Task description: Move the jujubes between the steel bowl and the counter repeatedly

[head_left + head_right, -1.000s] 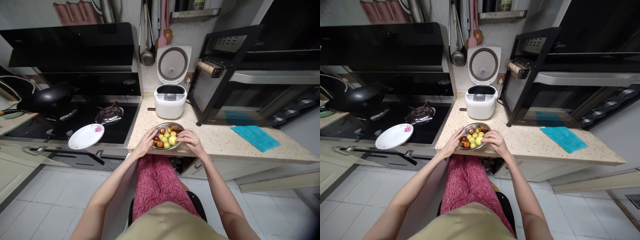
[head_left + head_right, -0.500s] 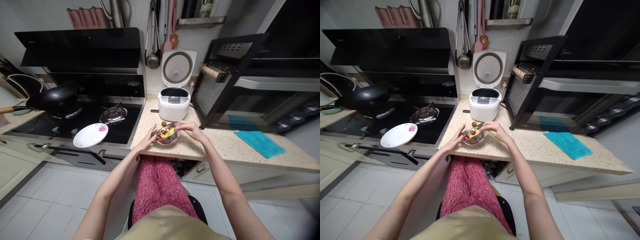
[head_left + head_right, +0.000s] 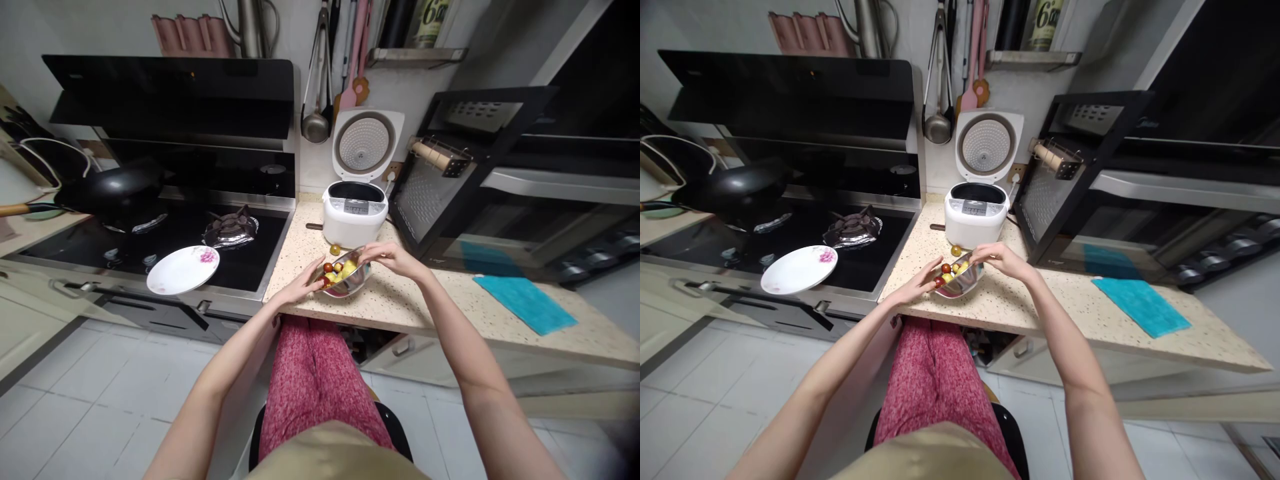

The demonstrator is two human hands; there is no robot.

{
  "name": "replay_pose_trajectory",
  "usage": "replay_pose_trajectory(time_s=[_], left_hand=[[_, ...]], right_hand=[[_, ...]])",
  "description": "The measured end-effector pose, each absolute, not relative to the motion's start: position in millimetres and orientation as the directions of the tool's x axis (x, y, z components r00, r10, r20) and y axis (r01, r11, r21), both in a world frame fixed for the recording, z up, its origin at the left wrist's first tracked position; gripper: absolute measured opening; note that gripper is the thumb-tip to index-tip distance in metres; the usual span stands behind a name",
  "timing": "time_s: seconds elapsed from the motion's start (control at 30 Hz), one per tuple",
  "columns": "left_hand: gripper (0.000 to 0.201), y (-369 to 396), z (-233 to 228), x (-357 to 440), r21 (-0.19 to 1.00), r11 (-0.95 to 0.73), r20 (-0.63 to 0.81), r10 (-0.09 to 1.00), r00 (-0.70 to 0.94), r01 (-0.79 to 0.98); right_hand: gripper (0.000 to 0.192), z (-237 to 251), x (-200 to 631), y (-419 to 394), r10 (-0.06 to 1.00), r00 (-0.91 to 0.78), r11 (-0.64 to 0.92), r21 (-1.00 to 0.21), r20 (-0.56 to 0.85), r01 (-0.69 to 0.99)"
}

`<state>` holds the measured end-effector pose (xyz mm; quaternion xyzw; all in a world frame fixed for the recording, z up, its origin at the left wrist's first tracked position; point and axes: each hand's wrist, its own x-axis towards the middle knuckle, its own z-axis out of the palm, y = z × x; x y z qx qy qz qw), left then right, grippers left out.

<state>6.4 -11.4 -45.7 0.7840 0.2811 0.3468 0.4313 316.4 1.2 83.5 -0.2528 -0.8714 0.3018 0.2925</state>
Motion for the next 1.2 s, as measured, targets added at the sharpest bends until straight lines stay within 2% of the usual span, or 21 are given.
replay_pose_trajectory(time_s=[0.13, 0.33, 0.63, 0.93, 1.07, 1.2], left_hand=[[0.085, -9, -47, 8, 0.855, -0.501, 0.327, 0.722, 0.61, 0.135], [0.091, -6, -49, 10, 0.799, -0.544, 0.313, 0.741, 0.594, 0.257], [0.086, -12, -49, 12, 0.694, -0.614, 0.336, 0.738, 0.585, 0.375], [0.078, -11, -52, 11, 0.66, -0.632, 0.341, 0.734, 0.587, 0.407], [0.076, -12, -50, 11, 0.653, -0.638, 0.341, 0.728, 0.594, 0.408], [0.074, -14, -49, 10, 0.639, -0.651, 0.348, 0.719, 0.602, 0.409]], right_hand=[[0.036, 96, 318, 3, 0.616, -0.708, 0.692, -0.667, 0.346, 0.276], [0.042, 105, 320, 10, 0.6, -0.737, 0.69, -0.668, 0.311, 0.28], [0.038, 110, 336, 0, 0.647, -0.707, 0.669, -0.656, 0.285, 0.348], [0.035, 110, 355, -17, 0.694, -0.649, 0.654, -0.648, 0.311, 0.389], [0.034, 103, 360, -42, 0.691, -0.621, 0.691, -0.589, 0.369, 0.418], [0.033, 82, 357, -83, 0.656, -0.569, 0.755, -0.444, 0.495, 0.483]])
